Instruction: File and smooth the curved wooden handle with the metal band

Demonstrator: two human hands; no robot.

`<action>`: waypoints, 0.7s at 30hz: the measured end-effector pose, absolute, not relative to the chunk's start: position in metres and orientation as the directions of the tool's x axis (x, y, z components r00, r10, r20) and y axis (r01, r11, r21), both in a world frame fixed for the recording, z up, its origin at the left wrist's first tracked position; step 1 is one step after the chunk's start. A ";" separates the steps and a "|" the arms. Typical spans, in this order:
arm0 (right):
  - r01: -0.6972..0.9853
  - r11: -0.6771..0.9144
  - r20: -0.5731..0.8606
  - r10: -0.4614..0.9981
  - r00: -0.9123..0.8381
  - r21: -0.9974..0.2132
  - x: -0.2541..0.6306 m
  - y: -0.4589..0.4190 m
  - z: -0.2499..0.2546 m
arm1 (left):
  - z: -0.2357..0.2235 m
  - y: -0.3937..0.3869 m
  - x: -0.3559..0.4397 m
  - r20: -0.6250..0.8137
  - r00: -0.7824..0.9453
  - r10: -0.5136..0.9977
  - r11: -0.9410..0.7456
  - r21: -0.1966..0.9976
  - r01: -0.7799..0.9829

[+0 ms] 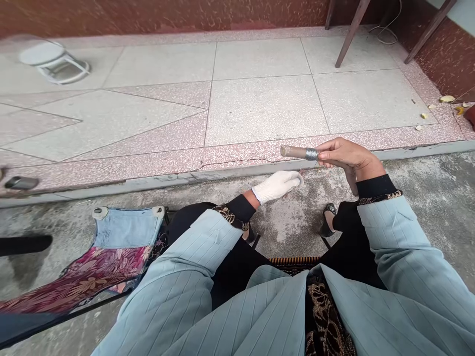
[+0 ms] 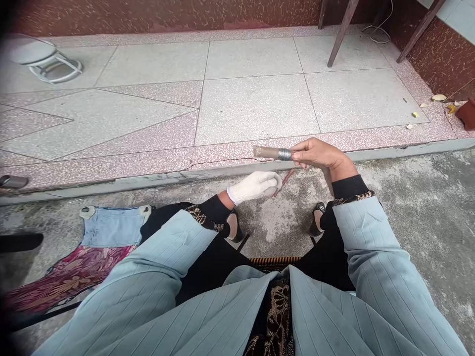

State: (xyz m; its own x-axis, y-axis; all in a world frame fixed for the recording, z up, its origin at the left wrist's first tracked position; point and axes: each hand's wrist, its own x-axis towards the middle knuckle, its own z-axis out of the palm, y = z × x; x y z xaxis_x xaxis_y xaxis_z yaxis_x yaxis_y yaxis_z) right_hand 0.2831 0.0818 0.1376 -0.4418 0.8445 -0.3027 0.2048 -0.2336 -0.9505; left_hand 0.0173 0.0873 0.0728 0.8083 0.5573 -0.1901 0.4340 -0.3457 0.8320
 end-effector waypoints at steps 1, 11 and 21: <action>0.210 -0.254 -0.320 0.855 -0.409 -0.944 0.282 0.082 0.137 | 0.072 0.085 0.020 -0.179 0.821 0.542 -0.362 0.832 0.420; 0.334 -0.310 -0.409 0.866 -0.287 -0.890 0.262 0.084 0.126 | 0.064 0.086 0.027 -0.190 0.813 0.551 -0.588 0.602 0.540; 0.961 0.009 -0.382 0.916 -0.118 -0.276 0.240 0.099 0.103 | 0.041 0.050 0.023 -0.277 0.772 0.572 -0.631 0.453 0.630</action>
